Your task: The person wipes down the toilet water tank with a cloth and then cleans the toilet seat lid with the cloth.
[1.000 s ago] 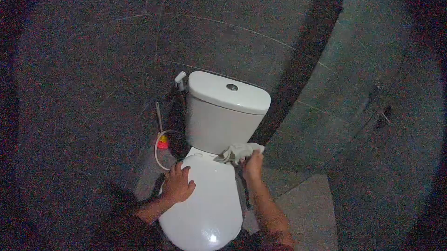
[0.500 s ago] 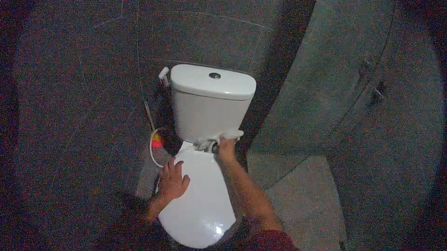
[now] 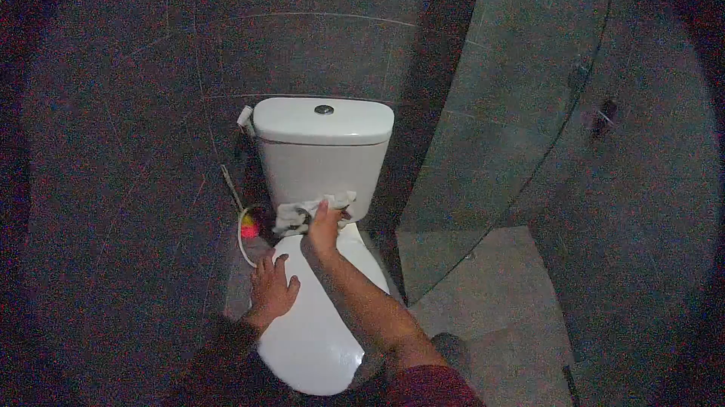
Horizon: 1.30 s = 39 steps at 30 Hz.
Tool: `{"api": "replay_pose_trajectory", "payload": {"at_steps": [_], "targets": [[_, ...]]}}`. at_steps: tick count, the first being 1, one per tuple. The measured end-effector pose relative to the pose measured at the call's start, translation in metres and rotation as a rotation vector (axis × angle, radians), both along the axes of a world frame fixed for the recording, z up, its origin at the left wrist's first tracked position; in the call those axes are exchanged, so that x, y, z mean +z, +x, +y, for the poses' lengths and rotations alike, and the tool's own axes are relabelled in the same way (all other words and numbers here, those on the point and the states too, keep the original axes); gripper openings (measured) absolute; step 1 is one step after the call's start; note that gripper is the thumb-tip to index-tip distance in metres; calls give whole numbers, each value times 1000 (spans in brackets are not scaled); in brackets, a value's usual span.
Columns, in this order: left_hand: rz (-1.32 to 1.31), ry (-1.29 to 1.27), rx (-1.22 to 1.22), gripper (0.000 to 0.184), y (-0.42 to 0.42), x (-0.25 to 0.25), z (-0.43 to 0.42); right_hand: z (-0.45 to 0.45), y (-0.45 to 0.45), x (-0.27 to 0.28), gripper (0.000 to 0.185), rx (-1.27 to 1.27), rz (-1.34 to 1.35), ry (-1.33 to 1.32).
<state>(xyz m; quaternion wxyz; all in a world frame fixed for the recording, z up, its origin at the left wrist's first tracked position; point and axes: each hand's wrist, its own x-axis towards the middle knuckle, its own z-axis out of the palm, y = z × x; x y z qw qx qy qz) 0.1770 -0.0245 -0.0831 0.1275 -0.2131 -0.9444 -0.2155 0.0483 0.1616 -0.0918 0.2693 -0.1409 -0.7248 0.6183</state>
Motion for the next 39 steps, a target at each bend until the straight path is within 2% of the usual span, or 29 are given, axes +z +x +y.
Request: {"api": "replay_pose_trajectory", "payload": {"at_steps": [2, 4, 5, 7, 8, 11, 13, 15, 16, 17, 19, 20, 22, 23, 24, 26, 27, 29, 31, 32, 33, 34, 36, 37, 39], "targets": [[-9, 12, 14, 62, 1, 0, 0, 12, -6, -13, 55, -105, 108, -202], [-51, 50, 15, 62, 1, 6, 2, 31, 1, 21, 53, -120, 136, -879], [-53, 45, 23, 62, 1, 7, 3, 44, -6, 14, 56, -80, 109, -877], [-34, -5, 26, 62, 4, 7, 3, 74, -45, -39, 61, -44, 65, -873], [-43, -5, 33, 62, 6, 5, 2, 90, -75, -75, 65, -196, -7, -727], [-40, 20, 31, 64, 3, -2, 2, 107, -88, -90, 72, -357, -106, -527], [-11, 99, 24, 63, -1, -7, 2, 123, -73, -83, 74, -357, -198, -483], [-47, 164, 36, 60, -5, -11, -2, 126, -43, -50, 68, -315, 214, -781], [-85, 230, 33, 56, -8, -13, 1, 165, -47, -65, 66, -174, 243, -801], [-85, 234, 37, 56, -12, -15, 2, 177, -17, -32, 67, -52, 180, -824], [-126, 380, 39, 49, -19, -22, 2, 175, 44, 53, 72, -46, 105, -732], [-131, 387, 38, 49, -26, -32, -2, 178, 65, 77, 76, -6, 69, -727], [-65, 652, -113, 47, -44, -54, -13, 225, 65, 66, 70, 213, 127, -662], [-269, 739, -90, 51, -49, -48, -20, 238, 69, 69, 70, 215, 125, -659], [-270, 742, -85, 51, -47, -44, -31, 244, 76, 77, 65, 237, 39, -353], [-405, 897, -99, 52, -41, -32, -55, 231, 92, 82, 61, 261, -44, -42], [-383, 781, -48, 52, -26, -21, -66, 187, 118, 89, 62, 171, -9, 176], [-454, 831, -2, 56, -11, -54, -82, 135, 144, 86, 68, 243, -6, 561], [-536, 871, 41, 59, 6, -112, -106, 118, 151, 63, 72, 407, -48, 718], [-572, 786, 8, 65, 9, -153, -119, 114, 152, 46, 75, 423, -155, 902], [-610, 705, -21, 71, 17, -160, -123, 106, 152, 39, 78, 445, -265, 1086], [-621, 705, -4, 71, 28, -170, -124, 101, 151, 32, 78, 463, -272, 1081], [-568, 944, -50, 82, 65, -131, -101, 84, 153, 44, 72, 311, -358, 1294], [-576, 947, -30, 82, 73, -116, -89, 83, 146, 47, 72, 356, -461, 1164], [-640, 904, 59, 87, 76, -92, -79, 84, 128, 34, 72, 404, -440, 1101]]}}
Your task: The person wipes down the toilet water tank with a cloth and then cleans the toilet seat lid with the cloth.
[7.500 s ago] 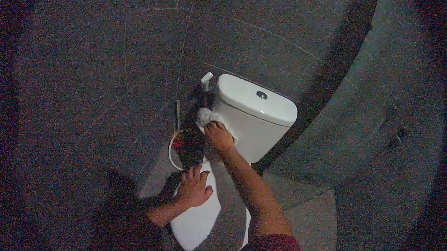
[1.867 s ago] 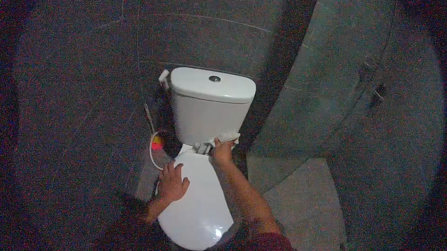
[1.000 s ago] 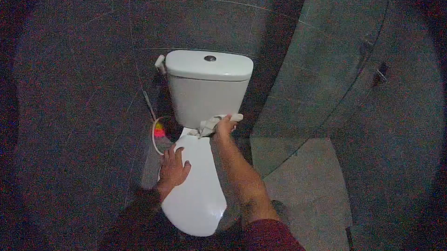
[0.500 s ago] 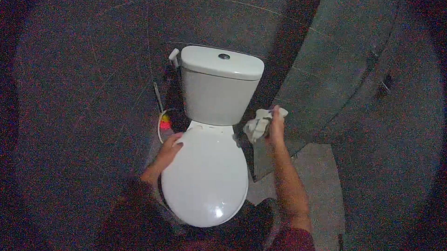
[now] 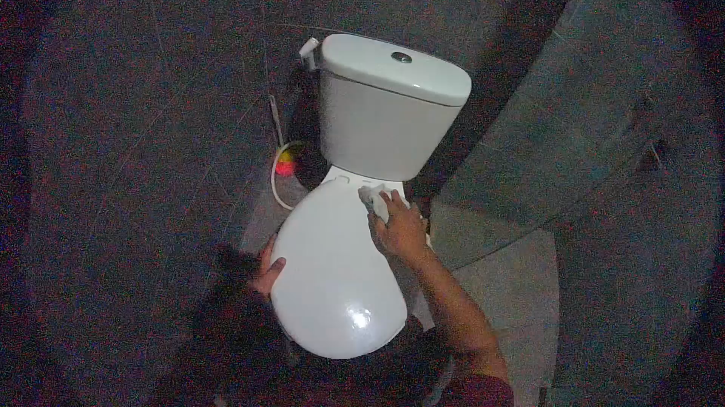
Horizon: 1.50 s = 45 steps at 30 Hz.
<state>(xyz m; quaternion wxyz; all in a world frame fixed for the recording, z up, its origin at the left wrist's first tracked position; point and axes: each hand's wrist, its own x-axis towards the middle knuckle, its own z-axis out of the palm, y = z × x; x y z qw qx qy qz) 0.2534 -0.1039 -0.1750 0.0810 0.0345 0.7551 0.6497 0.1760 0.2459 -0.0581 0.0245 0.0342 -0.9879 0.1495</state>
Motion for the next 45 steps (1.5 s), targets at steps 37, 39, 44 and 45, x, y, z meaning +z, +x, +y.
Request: {"api": "replay_pose_trajectory", "payload": {"at_steps": [37, 39, 44, 45], "targets": [[26, 33, 41, 89, 24, 25, 18, -7, -15, -8, 60, 163, 345, 30], [-9, 91, 72, 89, 22, 29, 19, 15, -2, -9, 61, 192, 357, 4], [60, 24, 94, 89, 29, 44, 26, 63, 69, -31, 62, 63, 208, -274], [73, 189, 105, 90, 27, 37, 30, 65, 79, -32, 64, -55, 87, -455]]}}
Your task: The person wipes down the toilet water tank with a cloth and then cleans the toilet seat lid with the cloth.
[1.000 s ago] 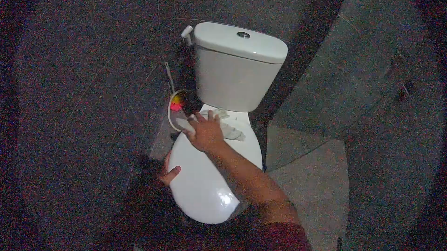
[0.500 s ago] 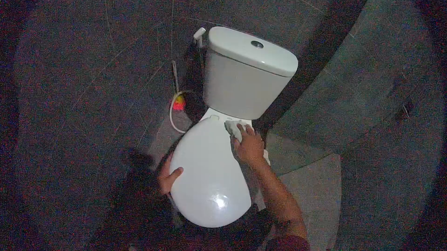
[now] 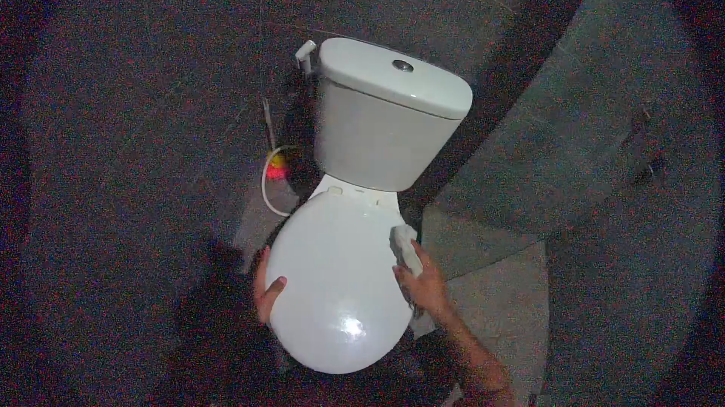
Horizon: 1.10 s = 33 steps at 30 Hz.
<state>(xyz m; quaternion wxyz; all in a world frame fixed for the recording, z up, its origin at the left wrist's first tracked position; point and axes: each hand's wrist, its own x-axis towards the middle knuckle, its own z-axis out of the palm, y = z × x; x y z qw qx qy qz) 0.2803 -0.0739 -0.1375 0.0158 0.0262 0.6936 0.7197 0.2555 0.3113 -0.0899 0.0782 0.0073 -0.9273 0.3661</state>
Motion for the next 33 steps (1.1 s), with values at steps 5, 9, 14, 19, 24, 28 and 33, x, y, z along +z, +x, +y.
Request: {"api": "replay_pose_trajectory", "payload": {"at_steps": [5, 9, 14, 19, 24, 28, 33], "targets": [[-59, 110, 11, 88, -4, 1, 3, -14, 2, 3, 71, -107, -63, -36], [-102, 96, 11, 87, -4, 10, 3, -20, -8, 12, 71, -66, -10, -76], [-183, 145, -15, 90, -6, 24, 3, -25, -14, 14, 67, -128, -102, -231], [-165, 297, -41, 93, -2, -3, 0, -19, -6, 2, 65, -128, 62, -19], [-32, 51, -29, 92, -4, 9, 0, 0, 29, -15, 60, -130, 66, -282], [-34, 28, 16, 90, -6, 10, 3, 4, 51, -29, 40, -313, -189, -559], [-63, -17, 0, 87, -4, 5, 4, -10, 52, -23, 33, -351, -49, -681]]}}
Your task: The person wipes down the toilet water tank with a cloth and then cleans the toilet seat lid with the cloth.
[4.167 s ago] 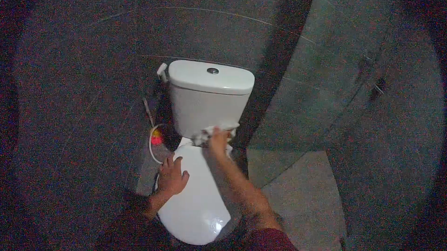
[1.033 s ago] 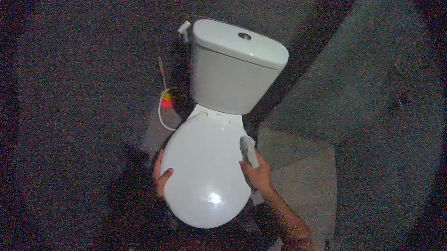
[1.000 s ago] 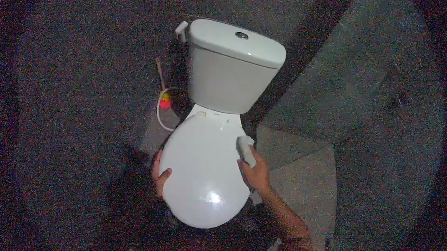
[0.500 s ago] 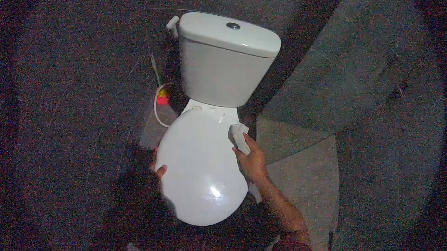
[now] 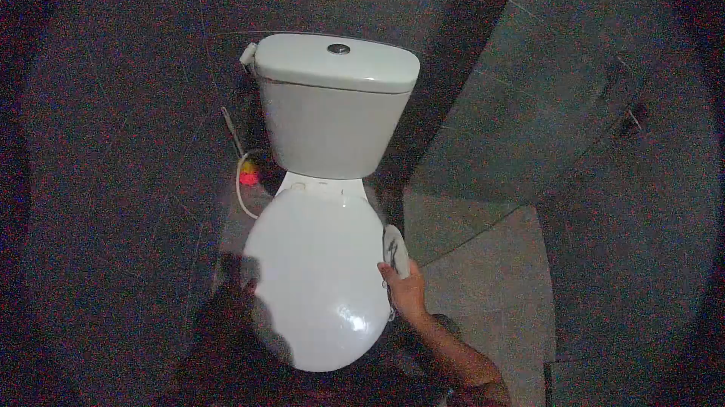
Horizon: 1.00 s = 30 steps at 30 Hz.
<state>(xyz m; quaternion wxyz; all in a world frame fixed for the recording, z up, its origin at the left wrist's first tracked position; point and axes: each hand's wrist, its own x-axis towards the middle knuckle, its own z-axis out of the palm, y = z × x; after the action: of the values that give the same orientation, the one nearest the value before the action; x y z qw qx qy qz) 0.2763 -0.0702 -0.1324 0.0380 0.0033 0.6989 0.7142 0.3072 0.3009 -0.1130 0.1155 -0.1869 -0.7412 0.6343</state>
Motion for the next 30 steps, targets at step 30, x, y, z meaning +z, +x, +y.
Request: {"api": "replay_pose_trajectory", "payload": {"at_steps": [30], "targets": [[-192, -233, 78, 81, -1, -24, -19, -118, -113, 49, 60, 569, 236, 1135]]}}
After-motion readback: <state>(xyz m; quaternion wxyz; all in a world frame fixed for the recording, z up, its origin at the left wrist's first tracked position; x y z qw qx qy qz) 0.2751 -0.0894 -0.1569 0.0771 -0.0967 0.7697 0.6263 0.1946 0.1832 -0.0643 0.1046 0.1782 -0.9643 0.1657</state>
